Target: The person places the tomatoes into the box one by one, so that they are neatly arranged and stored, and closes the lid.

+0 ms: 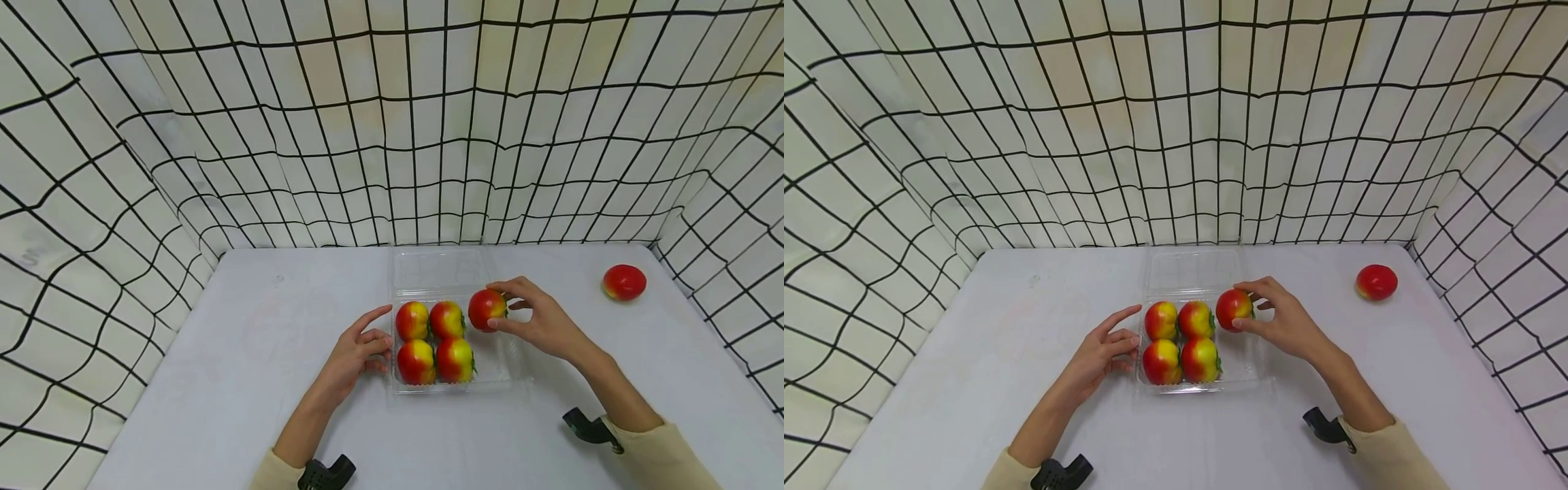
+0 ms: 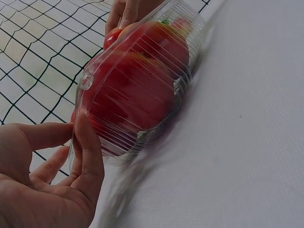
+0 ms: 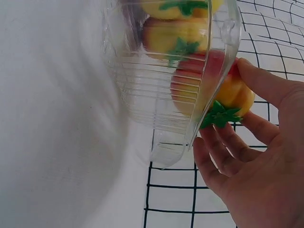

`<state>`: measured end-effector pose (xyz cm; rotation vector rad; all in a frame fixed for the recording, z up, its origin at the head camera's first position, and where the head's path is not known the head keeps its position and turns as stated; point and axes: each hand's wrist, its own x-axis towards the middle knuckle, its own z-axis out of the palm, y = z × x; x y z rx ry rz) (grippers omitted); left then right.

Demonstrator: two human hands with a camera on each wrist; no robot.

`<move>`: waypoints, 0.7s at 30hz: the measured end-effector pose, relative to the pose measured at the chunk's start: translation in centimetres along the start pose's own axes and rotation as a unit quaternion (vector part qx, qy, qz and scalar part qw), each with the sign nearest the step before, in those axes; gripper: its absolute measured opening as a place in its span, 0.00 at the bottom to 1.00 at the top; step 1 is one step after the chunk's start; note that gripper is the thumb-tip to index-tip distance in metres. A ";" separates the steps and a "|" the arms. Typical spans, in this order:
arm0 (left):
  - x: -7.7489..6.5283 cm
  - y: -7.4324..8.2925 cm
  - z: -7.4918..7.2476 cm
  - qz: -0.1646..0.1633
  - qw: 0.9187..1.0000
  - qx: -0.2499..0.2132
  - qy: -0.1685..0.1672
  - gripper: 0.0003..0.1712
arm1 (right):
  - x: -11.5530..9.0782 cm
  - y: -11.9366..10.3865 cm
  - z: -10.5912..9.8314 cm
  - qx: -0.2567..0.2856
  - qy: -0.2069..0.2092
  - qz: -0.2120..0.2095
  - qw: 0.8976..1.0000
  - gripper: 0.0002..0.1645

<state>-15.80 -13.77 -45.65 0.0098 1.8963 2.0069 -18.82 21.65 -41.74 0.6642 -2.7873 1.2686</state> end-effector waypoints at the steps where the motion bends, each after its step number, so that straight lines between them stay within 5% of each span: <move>1: 0.0 0.0 0.0 0.000 1.000 0.000 -0.001 0.35 | 0.0 0.0 0.0 -0.003 0.000 -0.001 1.000 0.34; 21: -0.2 0.0 0.0 -0.001 1.000 0.000 0.000 0.35 | 0.0 0.0 1.0 -0.036 -0.012 0.007 0.999 0.36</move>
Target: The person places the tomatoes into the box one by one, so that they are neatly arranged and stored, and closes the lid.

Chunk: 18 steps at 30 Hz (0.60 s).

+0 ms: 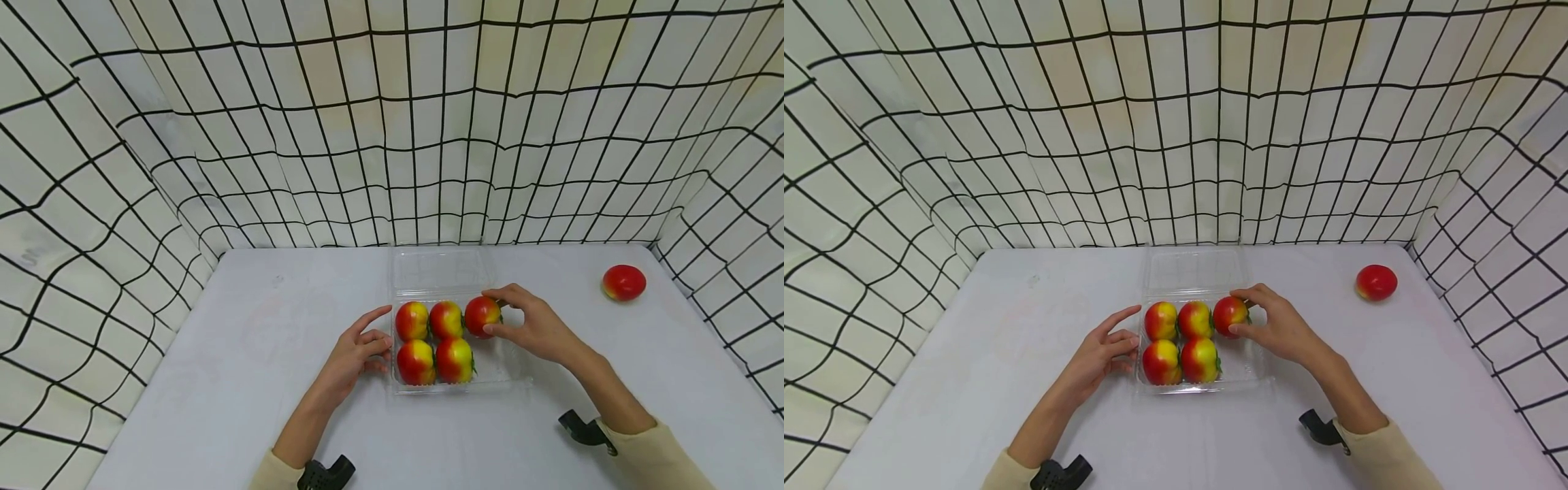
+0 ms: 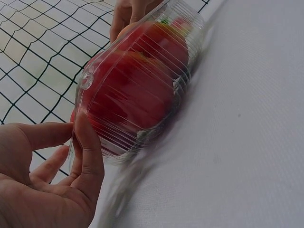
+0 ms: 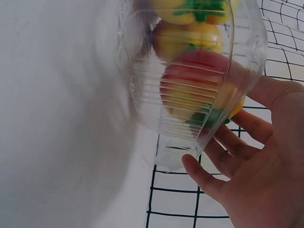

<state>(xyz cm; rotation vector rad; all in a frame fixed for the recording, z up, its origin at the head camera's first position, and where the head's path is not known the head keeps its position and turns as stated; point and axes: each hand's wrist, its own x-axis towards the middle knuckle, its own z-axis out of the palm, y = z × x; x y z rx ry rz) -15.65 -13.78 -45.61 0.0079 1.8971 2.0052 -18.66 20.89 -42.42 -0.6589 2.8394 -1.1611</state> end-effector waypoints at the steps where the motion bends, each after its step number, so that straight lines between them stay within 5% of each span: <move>1: 0.0 0.0 0.0 0.000 1.000 0.000 0.000 0.35 | 0.0 0.0 0.1 -0.001 0.001 -0.001 1.000 0.36; 18: 0.1 -0.1 0.0 0.000 1.000 0.000 -0.002 0.34 | 0.0 0.2 0.7 -0.022 0.002 -0.017 1.000 0.32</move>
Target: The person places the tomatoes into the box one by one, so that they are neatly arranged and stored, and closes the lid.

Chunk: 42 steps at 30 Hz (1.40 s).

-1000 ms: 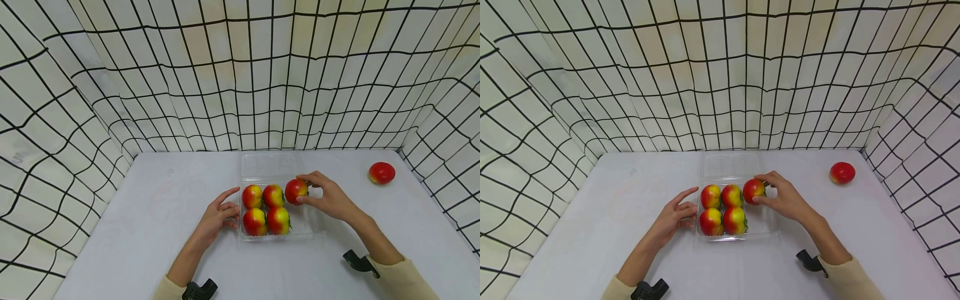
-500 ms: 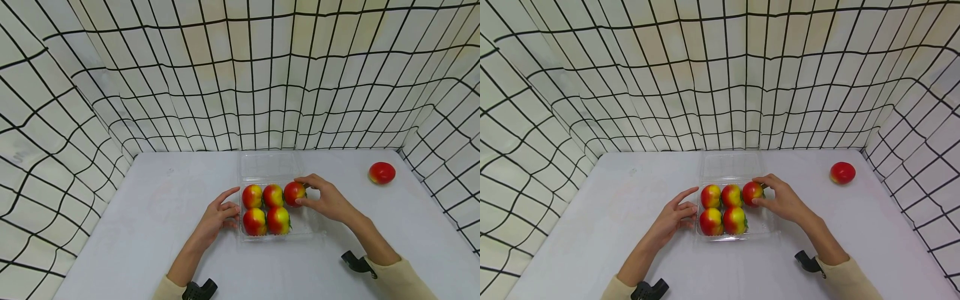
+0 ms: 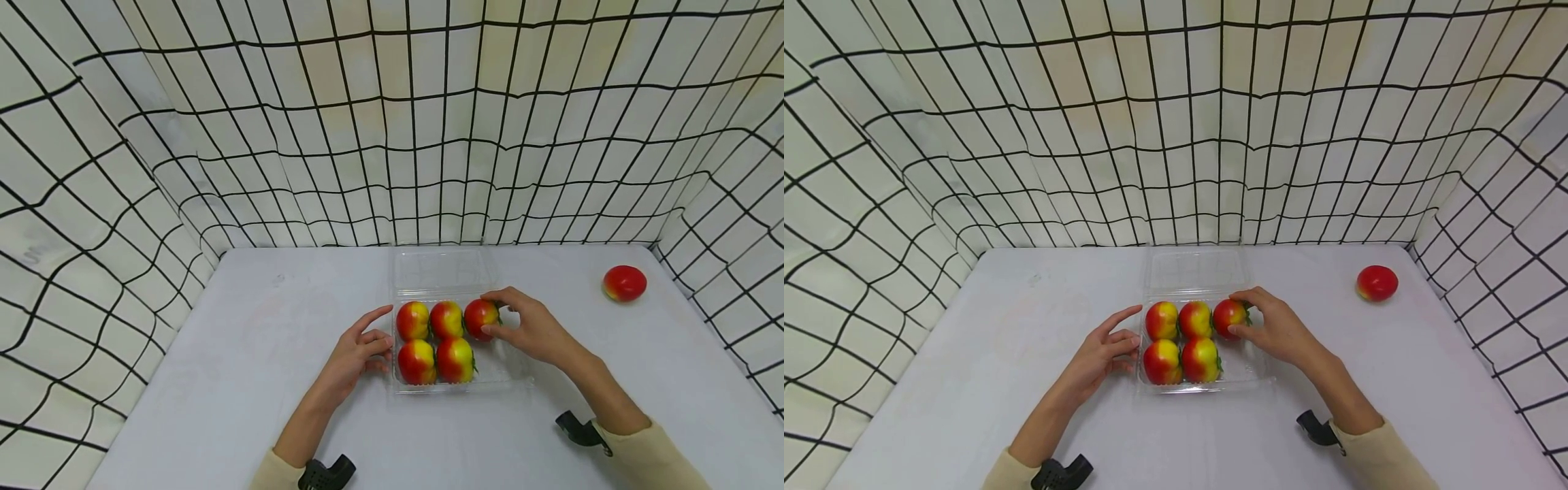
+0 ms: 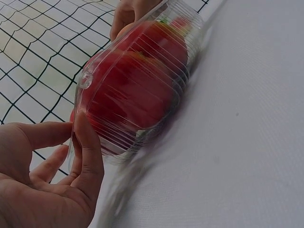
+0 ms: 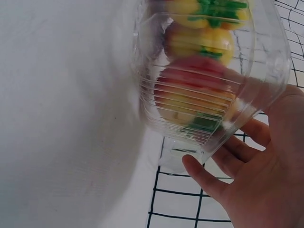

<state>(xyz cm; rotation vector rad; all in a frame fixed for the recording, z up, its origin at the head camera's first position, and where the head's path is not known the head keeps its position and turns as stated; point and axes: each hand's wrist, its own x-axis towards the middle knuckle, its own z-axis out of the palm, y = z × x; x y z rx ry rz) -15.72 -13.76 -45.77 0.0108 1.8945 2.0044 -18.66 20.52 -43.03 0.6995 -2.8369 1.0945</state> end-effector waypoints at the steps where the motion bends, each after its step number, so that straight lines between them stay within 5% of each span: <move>1: 0.0 0.0 0.0 -0.001 1.000 0.000 0.000 0.34 | 0.0 0.0 0.1 -0.002 0.000 0.000 1.000 0.32; 42: -0.2 0.1 0.0 0.007 1.000 -0.004 -0.008 0.34 | 0.0 0.4 -0.6 -0.003 0.043 -0.020 0.999 0.30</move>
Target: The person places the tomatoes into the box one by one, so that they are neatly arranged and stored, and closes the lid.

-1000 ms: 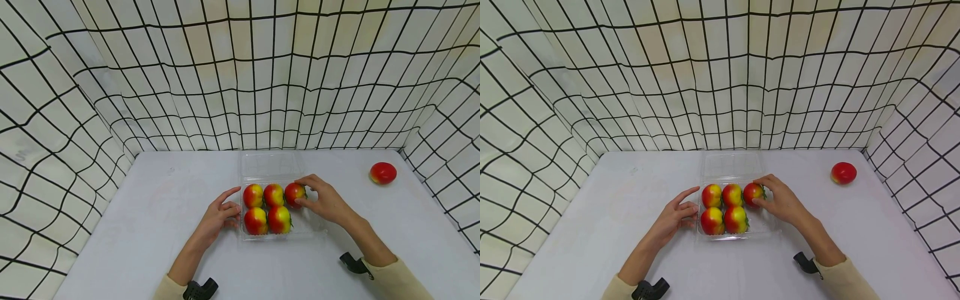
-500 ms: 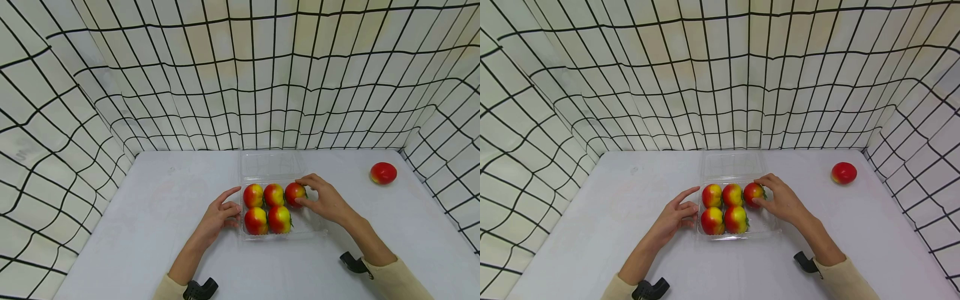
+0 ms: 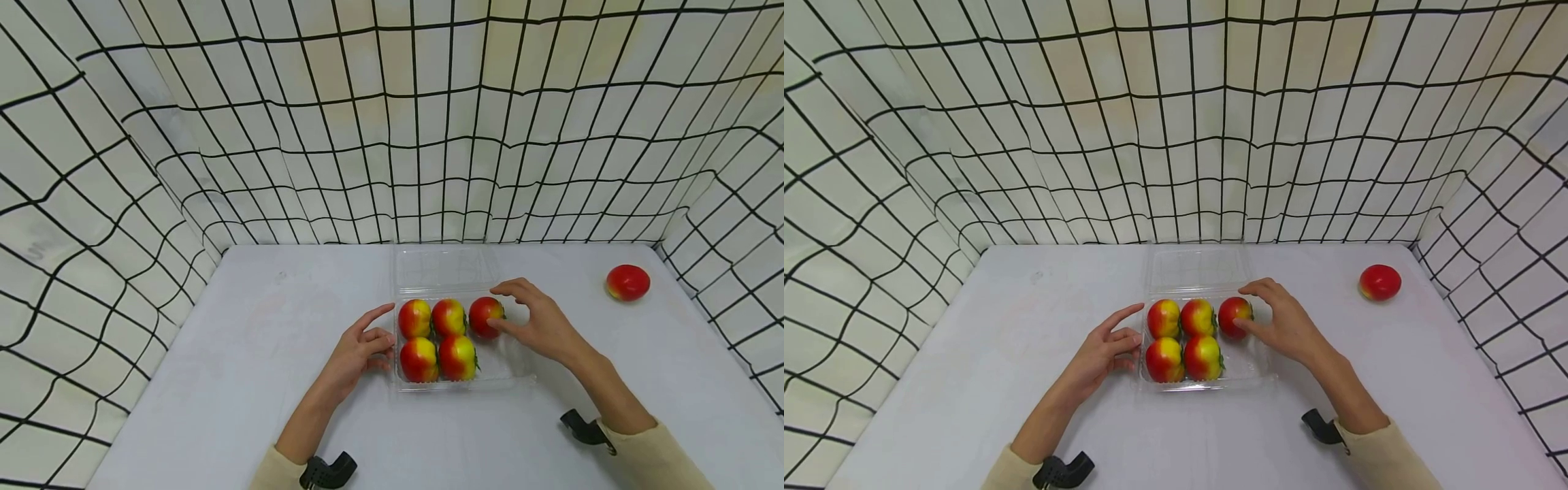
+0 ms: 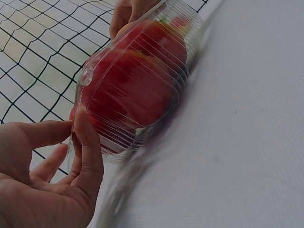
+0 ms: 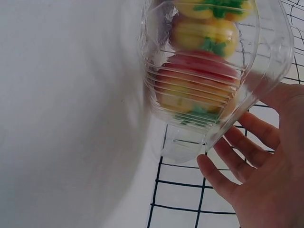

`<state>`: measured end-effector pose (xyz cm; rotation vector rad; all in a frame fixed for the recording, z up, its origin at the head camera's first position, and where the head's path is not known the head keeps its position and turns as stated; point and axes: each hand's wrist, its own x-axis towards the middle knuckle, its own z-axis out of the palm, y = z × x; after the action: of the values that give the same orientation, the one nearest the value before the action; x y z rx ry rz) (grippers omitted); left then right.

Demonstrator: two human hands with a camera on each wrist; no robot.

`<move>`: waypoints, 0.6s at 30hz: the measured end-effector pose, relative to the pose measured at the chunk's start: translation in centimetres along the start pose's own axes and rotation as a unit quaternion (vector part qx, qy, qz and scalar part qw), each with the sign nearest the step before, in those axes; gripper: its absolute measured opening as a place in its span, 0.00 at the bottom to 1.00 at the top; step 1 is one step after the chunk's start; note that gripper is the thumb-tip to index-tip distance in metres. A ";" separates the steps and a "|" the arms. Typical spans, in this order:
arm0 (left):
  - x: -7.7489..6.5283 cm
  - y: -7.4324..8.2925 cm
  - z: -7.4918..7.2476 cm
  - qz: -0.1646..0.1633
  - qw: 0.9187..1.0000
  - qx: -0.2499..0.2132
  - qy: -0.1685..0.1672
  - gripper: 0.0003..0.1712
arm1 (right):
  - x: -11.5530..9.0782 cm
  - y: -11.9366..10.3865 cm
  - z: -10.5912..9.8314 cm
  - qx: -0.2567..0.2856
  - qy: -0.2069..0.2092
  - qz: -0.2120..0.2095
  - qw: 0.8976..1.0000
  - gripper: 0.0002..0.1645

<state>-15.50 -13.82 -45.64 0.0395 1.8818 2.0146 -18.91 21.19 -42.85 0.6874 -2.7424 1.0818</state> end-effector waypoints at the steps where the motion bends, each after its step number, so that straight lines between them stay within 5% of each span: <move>1: 0.0 0.0 0.0 0.000 1.000 0.000 0.000 0.34 | 0.0 0.0 -0.1 0.001 0.000 0.001 1.000 0.30; 18: 0.0 0.0 0.0 -0.002 1.000 -0.001 -0.001 0.35 | -0.4 1.4 -2.0 0.003 0.033 0.043 0.999 0.28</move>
<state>-15.55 -13.84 -45.61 0.0363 1.8769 2.0126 -19.31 23.58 -42.37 0.5292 -2.7358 1.1081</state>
